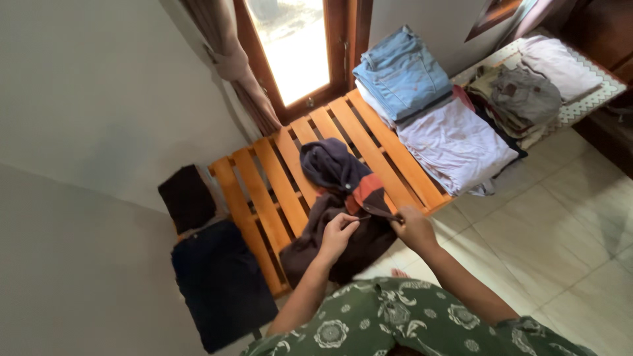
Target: The person unfolds and then folds a shirt and a sweater by hand on a wooden slatted bench.
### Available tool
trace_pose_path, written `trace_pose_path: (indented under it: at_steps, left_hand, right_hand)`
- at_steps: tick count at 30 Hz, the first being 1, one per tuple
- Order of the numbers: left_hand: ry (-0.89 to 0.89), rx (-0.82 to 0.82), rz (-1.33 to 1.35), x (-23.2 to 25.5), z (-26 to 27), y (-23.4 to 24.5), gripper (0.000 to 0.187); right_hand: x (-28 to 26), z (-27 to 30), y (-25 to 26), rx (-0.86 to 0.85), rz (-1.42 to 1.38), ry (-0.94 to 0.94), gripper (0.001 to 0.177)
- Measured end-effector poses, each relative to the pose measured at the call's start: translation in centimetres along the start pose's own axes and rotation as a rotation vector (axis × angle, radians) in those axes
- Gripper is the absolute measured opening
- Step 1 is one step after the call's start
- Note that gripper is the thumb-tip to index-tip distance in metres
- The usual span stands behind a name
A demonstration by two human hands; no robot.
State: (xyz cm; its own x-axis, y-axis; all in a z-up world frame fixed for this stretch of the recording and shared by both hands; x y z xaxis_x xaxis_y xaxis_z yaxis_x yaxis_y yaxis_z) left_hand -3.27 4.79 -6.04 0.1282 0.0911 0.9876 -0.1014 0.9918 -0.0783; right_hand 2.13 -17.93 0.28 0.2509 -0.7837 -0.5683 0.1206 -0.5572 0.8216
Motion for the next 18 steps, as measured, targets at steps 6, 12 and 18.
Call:
trace_pose_path:
  at_steps: [6, 12, 18]
  left_hand:
    - [-0.068, 0.059, -0.096, 1.3, 1.2, -5.7, 0.017]
    - [-0.024, 0.13, -0.174, 2.6, 2.1, -10.0, 0.022]
    - [-0.015, 0.184, -0.154, 0.7, 1.7, -12.9, 0.024]
  right_hand:
    - [-0.3, 1.2, -1.5, -0.177, -0.334, 0.193, 0.023]
    - [4.0, 1.7, -1.2, -0.306, -0.482, 0.006, 0.022]
    - [7.0, 0.6, -0.1, -0.306, -0.564, -0.007, 0.022]
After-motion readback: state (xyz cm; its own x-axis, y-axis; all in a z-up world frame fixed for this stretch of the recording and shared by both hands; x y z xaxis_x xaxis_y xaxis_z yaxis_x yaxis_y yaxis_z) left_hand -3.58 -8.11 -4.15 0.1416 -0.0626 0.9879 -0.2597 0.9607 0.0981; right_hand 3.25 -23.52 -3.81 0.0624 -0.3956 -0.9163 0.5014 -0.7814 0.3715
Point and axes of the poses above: each hand's wrist, its own z-axis away from the middle knuckle, its own y-axis out of the back of the hand, x = y × z, the point moved 7 cm from there along -z, towards the middle knuckle
